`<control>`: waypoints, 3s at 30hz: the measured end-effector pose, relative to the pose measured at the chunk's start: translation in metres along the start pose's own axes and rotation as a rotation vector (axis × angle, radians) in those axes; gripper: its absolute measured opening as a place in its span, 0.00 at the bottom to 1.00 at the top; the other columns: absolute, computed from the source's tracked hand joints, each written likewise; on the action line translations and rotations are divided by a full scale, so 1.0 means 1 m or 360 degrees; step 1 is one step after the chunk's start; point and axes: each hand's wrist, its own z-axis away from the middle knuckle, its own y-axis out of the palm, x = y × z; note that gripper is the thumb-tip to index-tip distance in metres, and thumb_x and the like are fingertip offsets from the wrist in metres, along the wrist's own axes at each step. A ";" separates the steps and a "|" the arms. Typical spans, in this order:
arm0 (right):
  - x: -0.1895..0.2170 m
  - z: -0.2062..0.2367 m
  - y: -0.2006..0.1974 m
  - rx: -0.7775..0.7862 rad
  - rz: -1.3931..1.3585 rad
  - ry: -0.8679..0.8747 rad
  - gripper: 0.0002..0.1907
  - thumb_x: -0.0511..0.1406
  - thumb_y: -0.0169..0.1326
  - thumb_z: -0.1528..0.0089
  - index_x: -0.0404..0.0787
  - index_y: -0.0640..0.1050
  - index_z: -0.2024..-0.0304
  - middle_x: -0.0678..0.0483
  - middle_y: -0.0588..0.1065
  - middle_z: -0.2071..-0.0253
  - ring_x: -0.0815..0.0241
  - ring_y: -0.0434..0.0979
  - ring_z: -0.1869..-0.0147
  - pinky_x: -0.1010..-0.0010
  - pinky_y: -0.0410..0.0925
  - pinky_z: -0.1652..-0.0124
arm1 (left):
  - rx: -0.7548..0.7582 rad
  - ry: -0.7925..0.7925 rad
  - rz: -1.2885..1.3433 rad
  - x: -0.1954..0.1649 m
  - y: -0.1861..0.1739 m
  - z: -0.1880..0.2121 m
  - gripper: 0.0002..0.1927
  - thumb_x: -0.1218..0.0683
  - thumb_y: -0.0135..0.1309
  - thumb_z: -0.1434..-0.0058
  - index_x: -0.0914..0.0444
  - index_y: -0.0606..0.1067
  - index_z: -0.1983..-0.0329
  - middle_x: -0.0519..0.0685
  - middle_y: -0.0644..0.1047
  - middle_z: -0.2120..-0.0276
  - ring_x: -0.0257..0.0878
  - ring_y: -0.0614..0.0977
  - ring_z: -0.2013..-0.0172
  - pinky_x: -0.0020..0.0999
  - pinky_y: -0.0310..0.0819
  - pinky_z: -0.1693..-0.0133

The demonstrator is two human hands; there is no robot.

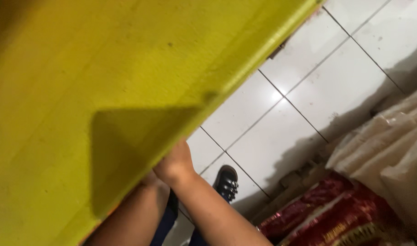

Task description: The person reorganizes and tidies retail packages of instant noodles on grocery store shelves, aligning products forward by hand.

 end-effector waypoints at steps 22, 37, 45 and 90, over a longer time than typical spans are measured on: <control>0.169 0.419 -0.444 -0.2065 0.1274 0.0572 0.23 0.36 0.59 0.37 0.38 0.73 0.40 0.43 0.69 0.36 0.44 0.68 0.30 0.55 0.61 0.30 | 0.3192 -0.0273 -0.0968 0.000 0.355 0.418 0.24 0.56 0.48 0.29 0.68 0.63 0.32 0.57 0.71 0.39 0.47 0.76 0.37 0.50 0.54 0.31; 0.090 0.513 -0.644 -0.2162 0.1727 0.1074 0.06 0.32 0.58 0.32 0.39 0.79 0.53 0.44 0.76 0.53 0.38 0.77 0.50 0.51 0.70 0.51 | 0.3072 -0.0944 -0.1458 0.001 0.397 0.442 0.23 0.55 0.47 0.31 0.65 0.66 0.34 0.55 0.70 0.41 0.42 0.78 0.40 0.40 0.70 0.38; 0.145 0.494 -0.593 -0.2474 0.1354 0.0092 0.10 0.24 0.56 0.35 0.39 0.79 0.52 0.45 0.74 0.50 0.49 0.77 0.46 0.63 0.72 0.45 | 0.2441 -0.0713 -0.1430 -0.010 0.392 0.411 0.21 0.56 0.48 0.29 0.67 0.69 0.35 0.55 0.74 0.45 0.44 0.77 0.44 0.40 0.71 0.40; 0.101 0.035 -0.095 0.0207 -0.0361 0.0522 0.58 0.48 0.63 0.40 0.34 0.41 0.23 0.26 0.48 0.24 0.33 0.43 0.18 0.58 0.52 0.29 | -0.0189 -0.0080 -0.0213 -0.100 0.129 0.144 0.22 0.52 0.45 0.23 0.69 0.64 0.32 0.53 0.70 0.35 0.46 0.69 0.35 0.44 0.65 0.35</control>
